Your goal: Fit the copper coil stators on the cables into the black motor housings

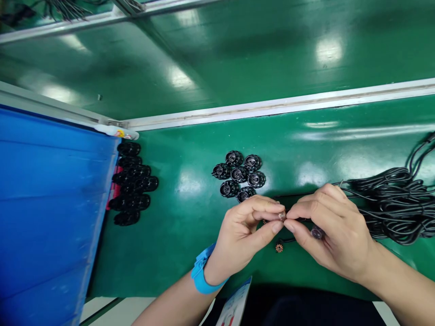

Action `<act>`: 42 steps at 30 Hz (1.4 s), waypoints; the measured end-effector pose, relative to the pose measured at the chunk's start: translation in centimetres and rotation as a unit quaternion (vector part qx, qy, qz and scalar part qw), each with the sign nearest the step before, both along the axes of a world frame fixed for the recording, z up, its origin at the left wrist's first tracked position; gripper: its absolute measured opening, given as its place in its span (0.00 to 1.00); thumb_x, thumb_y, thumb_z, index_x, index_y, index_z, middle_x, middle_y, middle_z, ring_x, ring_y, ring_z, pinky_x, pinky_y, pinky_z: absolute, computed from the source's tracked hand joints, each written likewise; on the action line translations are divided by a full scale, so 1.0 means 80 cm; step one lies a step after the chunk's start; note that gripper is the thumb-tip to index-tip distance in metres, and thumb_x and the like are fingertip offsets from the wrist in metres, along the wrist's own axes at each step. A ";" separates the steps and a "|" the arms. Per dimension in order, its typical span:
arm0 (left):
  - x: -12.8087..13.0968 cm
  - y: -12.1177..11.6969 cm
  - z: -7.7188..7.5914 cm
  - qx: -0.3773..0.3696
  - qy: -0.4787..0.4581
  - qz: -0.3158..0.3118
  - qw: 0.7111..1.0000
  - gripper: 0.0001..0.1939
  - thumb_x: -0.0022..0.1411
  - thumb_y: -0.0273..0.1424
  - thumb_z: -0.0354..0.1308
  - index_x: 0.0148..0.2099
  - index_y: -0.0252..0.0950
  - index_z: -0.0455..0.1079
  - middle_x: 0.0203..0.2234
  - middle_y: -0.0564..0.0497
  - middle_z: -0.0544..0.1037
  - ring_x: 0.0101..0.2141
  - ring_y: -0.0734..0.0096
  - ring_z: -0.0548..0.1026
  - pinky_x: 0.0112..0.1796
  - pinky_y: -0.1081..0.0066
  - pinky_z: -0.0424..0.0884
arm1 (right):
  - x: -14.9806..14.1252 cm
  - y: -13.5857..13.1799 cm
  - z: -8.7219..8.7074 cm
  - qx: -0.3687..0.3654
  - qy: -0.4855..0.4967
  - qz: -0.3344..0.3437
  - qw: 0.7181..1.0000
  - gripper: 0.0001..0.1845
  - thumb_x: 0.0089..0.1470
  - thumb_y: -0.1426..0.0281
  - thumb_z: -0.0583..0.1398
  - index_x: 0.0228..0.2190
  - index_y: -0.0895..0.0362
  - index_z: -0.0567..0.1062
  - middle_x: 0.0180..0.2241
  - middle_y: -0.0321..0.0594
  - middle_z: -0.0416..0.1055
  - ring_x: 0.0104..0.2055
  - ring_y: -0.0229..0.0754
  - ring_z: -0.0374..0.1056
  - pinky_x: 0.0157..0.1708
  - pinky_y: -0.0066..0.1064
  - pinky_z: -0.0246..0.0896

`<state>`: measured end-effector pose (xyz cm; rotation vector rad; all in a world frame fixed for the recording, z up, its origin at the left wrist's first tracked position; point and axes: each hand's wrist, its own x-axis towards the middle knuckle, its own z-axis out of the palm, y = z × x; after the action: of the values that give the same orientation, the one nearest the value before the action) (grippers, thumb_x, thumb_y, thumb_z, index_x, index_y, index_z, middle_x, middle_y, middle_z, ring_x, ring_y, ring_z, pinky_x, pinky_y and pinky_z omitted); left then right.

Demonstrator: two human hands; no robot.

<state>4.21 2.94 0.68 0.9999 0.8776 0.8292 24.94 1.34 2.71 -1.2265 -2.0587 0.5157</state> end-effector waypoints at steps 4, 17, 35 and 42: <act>0.000 0.001 0.000 0.015 -0.005 0.013 1.000 0.08 0.63 0.25 0.70 0.46 0.37 0.80 0.34 0.50 0.86 0.31 0.73 0.84 0.32 0.80 0.79 | -0.001 0.000 -0.001 0.014 -0.013 -0.003 1.000 0.06 0.63 0.73 0.65 0.42 0.54 0.75 0.35 0.34 0.79 0.32 0.36 0.72 0.37 0.36 0.64; 0.000 0.006 0.001 0.247 0.102 0.049 0.962 0.03 0.64 0.29 0.71 0.41 0.39 0.82 0.35 0.51 0.88 0.36 0.69 0.85 0.48 0.66 0.84 | -0.002 -0.002 -0.003 0.017 0.005 0.004 1.000 0.05 0.64 0.77 0.63 0.40 0.56 0.74 0.35 0.37 0.76 0.35 0.37 0.71 0.38 0.35 0.63; -0.001 0.004 -0.002 0.315 0.137 0.045 0.938 0.07 0.62 0.25 0.72 0.42 0.36 0.80 0.37 0.51 0.88 0.37 0.71 0.86 0.49 0.69 0.84 | -0.002 0.001 -0.001 0.034 -0.010 -0.011 0.999 0.04 0.63 0.76 0.65 0.40 0.56 0.75 0.34 0.35 0.79 0.33 0.36 0.73 0.37 0.35 0.64; -0.004 0.005 -0.003 0.304 0.134 0.040 0.943 0.06 0.62 0.26 0.72 0.42 0.37 0.81 0.36 0.52 0.88 0.37 0.70 0.86 0.50 0.67 0.84 | 0.006 0.003 0.000 0.033 -0.008 0.020 0.999 0.09 0.61 0.74 0.67 0.44 0.56 0.78 0.39 0.38 0.80 0.37 0.37 0.76 0.39 0.34 0.67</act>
<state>3.90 3.35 0.44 1.6555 0.9138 1.0824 25.39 1.60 2.72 -1.1551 -2.1003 0.4542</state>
